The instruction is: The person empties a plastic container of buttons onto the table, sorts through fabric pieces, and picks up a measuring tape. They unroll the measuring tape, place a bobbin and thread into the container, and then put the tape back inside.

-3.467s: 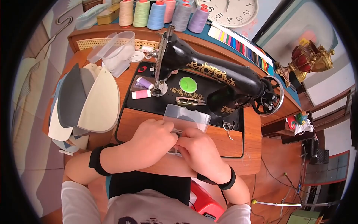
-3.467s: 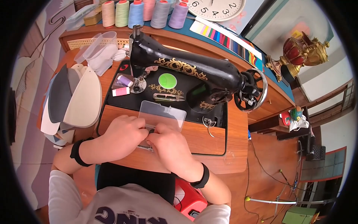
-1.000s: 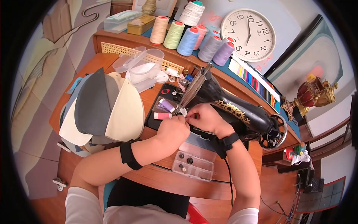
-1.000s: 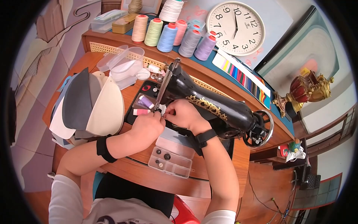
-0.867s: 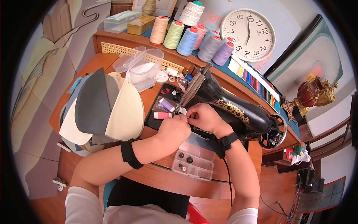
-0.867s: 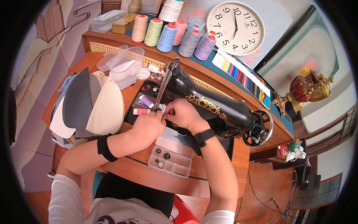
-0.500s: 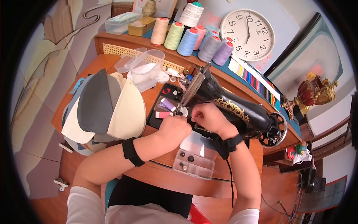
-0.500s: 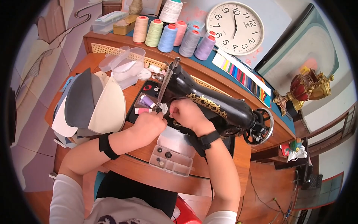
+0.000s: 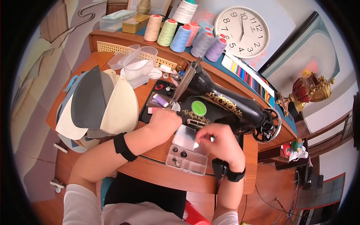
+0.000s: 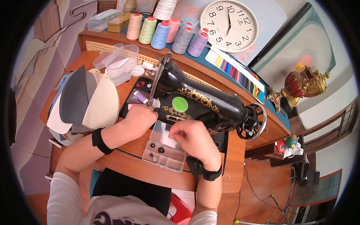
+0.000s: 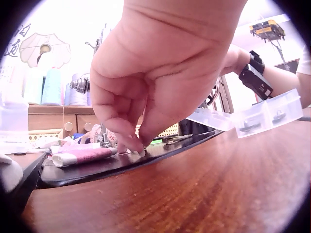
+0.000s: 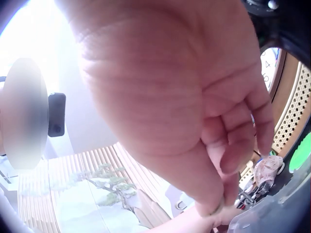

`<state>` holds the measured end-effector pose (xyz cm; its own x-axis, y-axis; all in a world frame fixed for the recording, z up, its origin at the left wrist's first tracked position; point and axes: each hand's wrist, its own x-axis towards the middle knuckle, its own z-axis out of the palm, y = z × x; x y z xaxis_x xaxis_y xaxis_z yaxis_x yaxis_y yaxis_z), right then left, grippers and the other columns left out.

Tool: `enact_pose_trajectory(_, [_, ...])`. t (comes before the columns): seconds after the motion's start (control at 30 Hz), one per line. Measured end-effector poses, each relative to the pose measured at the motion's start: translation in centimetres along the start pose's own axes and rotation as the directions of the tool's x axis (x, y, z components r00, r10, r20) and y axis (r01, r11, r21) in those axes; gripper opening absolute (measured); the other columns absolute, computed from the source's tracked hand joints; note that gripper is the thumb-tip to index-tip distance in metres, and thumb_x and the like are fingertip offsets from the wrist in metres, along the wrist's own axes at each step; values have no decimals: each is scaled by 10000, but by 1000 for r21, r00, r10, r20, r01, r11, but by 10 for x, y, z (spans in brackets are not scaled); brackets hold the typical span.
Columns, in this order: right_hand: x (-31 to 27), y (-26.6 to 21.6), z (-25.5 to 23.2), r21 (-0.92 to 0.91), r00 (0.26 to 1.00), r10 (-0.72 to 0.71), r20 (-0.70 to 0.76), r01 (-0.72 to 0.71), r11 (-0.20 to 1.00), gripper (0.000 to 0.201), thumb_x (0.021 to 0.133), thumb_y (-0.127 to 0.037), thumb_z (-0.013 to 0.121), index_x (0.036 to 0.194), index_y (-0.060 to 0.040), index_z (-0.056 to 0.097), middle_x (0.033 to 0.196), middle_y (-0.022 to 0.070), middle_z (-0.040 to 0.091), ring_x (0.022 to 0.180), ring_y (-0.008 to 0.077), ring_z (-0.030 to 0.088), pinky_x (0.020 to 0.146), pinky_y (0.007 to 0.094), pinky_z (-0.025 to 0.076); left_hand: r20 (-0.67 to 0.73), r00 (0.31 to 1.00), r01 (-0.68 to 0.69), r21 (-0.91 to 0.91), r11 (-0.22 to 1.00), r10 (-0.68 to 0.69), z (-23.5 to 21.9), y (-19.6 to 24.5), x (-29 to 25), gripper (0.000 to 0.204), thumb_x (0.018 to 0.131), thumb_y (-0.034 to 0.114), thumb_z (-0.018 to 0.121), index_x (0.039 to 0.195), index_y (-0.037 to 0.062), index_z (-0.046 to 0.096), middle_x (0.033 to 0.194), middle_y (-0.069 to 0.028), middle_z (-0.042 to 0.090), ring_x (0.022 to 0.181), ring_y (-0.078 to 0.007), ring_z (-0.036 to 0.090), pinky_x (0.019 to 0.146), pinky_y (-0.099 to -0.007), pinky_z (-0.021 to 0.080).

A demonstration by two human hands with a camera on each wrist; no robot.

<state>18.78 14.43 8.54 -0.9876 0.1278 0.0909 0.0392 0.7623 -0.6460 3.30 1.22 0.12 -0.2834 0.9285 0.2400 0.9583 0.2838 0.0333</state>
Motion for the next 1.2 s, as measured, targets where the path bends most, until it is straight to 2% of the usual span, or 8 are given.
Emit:
enact_pose_trajectory(0.2, [-6, 7, 3, 55, 964, -15, 264, 1, 999, 161, 734, 45, 695, 888, 0, 694, 835, 108, 695, 741, 174, 663, 685, 273, 517, 55, 998, 3, -55, 998, 0, -8, -3, 1, 133, 705, 24, 589, 817, 48, 658, 782, -99, 645, 785, -265, 664, 639, -358, 537])
enact_pose_trajectory(0.37, [-14, 27, 11, 109, 983, -49, 178, 29, 994, 168, 718, 18, 686, 883, -15, 690, 796, 125, 683, 715, 248, 661, 652, 308, 512, -34, 998, 44, -176, 983, -51, -12, -3, 5, 259, 721, -21, 555, 960, 35, 638, 908, -122, 633, 835, -295, 647, 678, -375, 537])
enact_pose_trajectory(0.53, [-13, 33, 11, 233, 987, 46, 156, -82, 969, 170, 726, 14, 685, 894, -11, 691, 776, 121, 685, 700, 228, 670, 639, 295, 508, -122, 989, -83, -27, 996, 79, 9, 1, 12, 296, 727, 17, 585, 1020, -5, 622, 971, -133, 619, 879, -296, 643, 697, -364, 538])
enact_pose_trajectory(0.63, [-14, 36, 9, 169, 981, 47, 188, -79, 982, 178, 751, 18, 714, 927, -2, 705, 826, 93, 708, 728, 122, 650, 662, 259, 514, -34, 995, -93, 11, 996, 94, 12, 0, 18, 229, 714, 35, 596, 936, -7, 633, 926, -130, 623, 879, -287, 639, 701, -354, 538])
enact_pose_trajectory(0.73, [-14, 35, 9, 101, 987, 50, 151, -66, 993, 158, 740, 17, 709, 897, -1, 709, 802, 103, 707, 707, 136, 656, 656, 261, 512, 6, 994, -113, 37, 993, 113, 11, 0, 19, 137, 698, 34, 592, 827, 12, 633, 883, -131, 624, 849, -278, 635, 703, -345, 537])
enact_pose_trajectory(0.8, [-14, 34, 9, 112, 992, 12, 129, -26, 993, 115, 714, -16, 692, 829, -18, 692, 751, 137, 676, 687, 259, 661, 632, 316, 509, -55, 988, -142, 41, 989, 144, 8, 2, 19, 69, 688, 36, 592, 752, 25, 618, 839, -125, 617, 825, -281, 625, 707, -345, 534])
enact_pose_trajectory(1.0, [-15, 33, 10, 98, 994, -9, 107, -1, 995, 114, 708, -18, 689, 822, -27, 694, 747, 133, 675, 687, 270, 659, 632, 322, 508, -156, 981, -118, -5, 993, 116, 8, 3, 17, 79, 670, 11, 603, 745, 21, 623, 825, -117, 605, 847, -273, 611, 703, -346, 530])
enact_pose_trajectory(1.2, [-16, 36, 10, 63, 990, -47, 130, 39, 997, 133, 697, -26, 687, 829, -31, 701, 775, 141, 677, 716, 281, 659, 648, 335, 513, -64, 996, -55, 42, 998, 58, 8, 0, 18, 104, 668, -1, 612, 771, 13, 624, 830, -128, 592, 868, -281, 611, 704, -344, 540])
